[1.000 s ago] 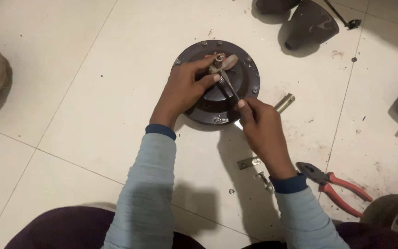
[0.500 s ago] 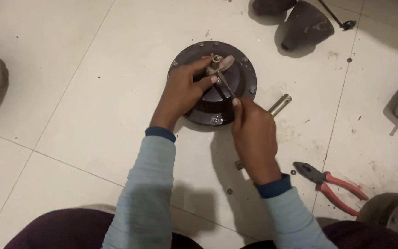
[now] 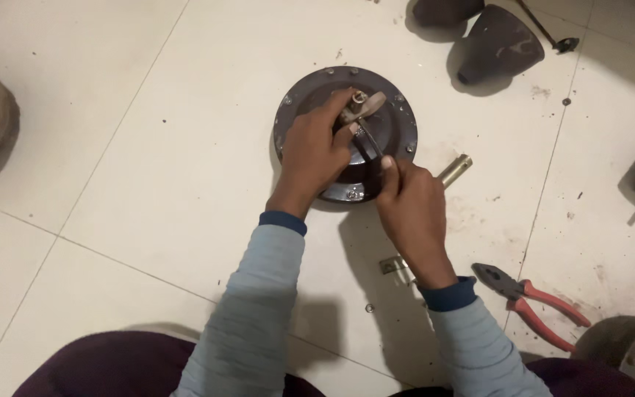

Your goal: The person sits on the floor and uses a metal rod to tighten a component on a circular metal base. They then insert a cylindrical metal tube into the central opening of the base.

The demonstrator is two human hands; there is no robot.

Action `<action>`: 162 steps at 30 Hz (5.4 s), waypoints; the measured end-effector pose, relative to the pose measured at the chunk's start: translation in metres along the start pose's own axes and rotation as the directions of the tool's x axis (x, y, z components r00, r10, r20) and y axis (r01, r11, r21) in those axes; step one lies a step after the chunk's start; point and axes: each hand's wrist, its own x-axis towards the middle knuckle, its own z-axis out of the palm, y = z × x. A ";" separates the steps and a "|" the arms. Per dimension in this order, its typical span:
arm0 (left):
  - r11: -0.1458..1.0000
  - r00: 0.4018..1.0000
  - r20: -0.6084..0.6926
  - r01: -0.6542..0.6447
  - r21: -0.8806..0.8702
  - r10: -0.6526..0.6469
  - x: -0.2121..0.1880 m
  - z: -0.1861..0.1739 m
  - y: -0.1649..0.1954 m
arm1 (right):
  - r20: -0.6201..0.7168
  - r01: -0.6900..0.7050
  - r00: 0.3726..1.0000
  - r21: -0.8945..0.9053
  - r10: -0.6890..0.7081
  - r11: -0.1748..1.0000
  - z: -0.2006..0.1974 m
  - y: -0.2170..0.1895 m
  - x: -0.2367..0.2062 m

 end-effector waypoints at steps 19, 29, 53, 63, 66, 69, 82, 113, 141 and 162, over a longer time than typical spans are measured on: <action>0.990 0.998 0.038 0.057 -0.128 -0.053 -0.002 -0.009 0.010 | 0.614 -0.642 0.754 0.613 0.235 0.459 -0.027 0.031 0.011; 0.942 0.927 0.178 0.336 -0.013 -0.329 0.001 -0.010 0.012 | -0.311 0.304 0.949 0.881 -0.041 0.363 -0.102 -0.040 -0.009; 0.904 0.975 0.130 0.217 -0.369 -0.181 0.006 -0.006 -0.007 | 0.161 -0.210 0.932 0.970 0.324 0.124 -0.040 0.050 0.010; 0.945 0.982 0.157 0.147 -0.293 -0.104 0.007 -0.007 -0.014 | 0.330 -0.459 0.875 0.799 0.355 0.388 -0.028 -0.001 -0.004; 0.947 0.988 0.144 0.102 -0.304 -0.060 0.008 -0.007 -0.014 | 0.486 -0.493 0.863 0.748 0.139 0.444 -0.028 0.004 -0.004; 0.961 0.983 0.159 0.131 -0.243 -0.094 0.008 -0.009 -0.013 | 0.158 -0.223 0.964 0.919 0.214 0.327 -0.024 0.021 -0.002; 0.939 0.973 0.158 0.205 -0.275 -0.166 0.006 -0.009 -0.002 | -0.310 0.292 0.950 0.907 0.014 0.304 -0.079 -0.009 -0.026; 0.868 0.913 0.248 0.392 -0.306 -0.325 0.010 -0.016 -0.005 | -0.325 0.227 0.943 0.468 -0.072 0.854 -0.043 -0.034 -0.038; 0.760 0.912 0.267 0.407 -0.506 -0.311 0.012 -0.010 -0.010 | -0.049 0.611 0.774 -0.201 -0.631 0.766 -0.050 -0.027 -0.021; 0.768 0.924 0.244 0.382 -0.515 -0.296 0.011 -0.011 -0.004 | -0.175 0.078 0.984 0.573 0.029 0.816 -0.068 -0.016 -0.028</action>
